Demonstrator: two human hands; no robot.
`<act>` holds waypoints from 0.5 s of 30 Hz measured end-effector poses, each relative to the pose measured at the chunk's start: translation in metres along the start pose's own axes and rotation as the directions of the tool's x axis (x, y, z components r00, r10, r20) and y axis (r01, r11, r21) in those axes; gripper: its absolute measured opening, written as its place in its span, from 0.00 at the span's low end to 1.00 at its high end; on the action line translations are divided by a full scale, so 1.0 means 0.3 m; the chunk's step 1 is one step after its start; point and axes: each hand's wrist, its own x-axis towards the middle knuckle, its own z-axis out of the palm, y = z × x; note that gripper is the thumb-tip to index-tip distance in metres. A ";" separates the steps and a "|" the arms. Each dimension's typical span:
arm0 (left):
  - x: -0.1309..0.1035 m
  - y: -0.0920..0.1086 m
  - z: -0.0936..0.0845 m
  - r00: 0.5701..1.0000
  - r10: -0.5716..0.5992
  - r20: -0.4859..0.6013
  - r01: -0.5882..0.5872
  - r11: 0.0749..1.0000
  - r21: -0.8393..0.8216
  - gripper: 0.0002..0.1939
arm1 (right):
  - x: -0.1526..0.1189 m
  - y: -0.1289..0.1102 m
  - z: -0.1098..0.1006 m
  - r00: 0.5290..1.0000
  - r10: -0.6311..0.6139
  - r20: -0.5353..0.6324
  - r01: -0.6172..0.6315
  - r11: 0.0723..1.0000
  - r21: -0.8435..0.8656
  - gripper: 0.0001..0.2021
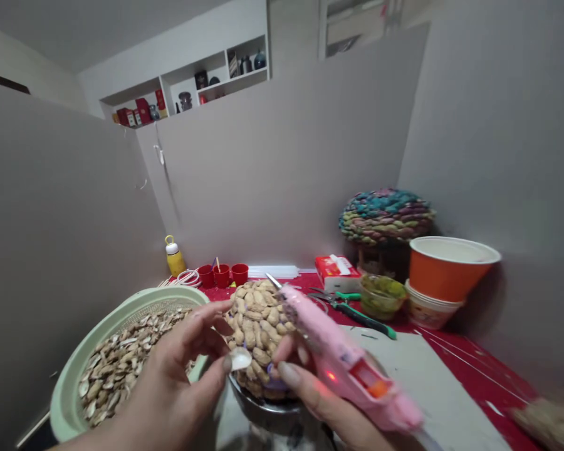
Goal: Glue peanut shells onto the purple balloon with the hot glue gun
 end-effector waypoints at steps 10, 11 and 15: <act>-0.027 -0.011 0.174 0.954 0.288 -0.088 -0.299 0.940 -0.164 0.30 | -0.003 -0.071 -0.020 0.999 -0.008 0.052 0.010 0.999 -0.036 0.12; -0.036 -0.018 0.183 0.953 0.287 -0.095 -0.301 0.931 -0.208 0.29 | 0.002 -0.073 -0.036 0.997 0.013 0.071 -0.010 0.999 -0.040 0.12; -0.093 -0.046 0.213 0.980 0.148 -0.134 -0.190 0.898 -0.396 0.21 | 0.021 -0.061 -0.080 1.000 0.018 0.005 -0.018 0.999 -0.028 0.16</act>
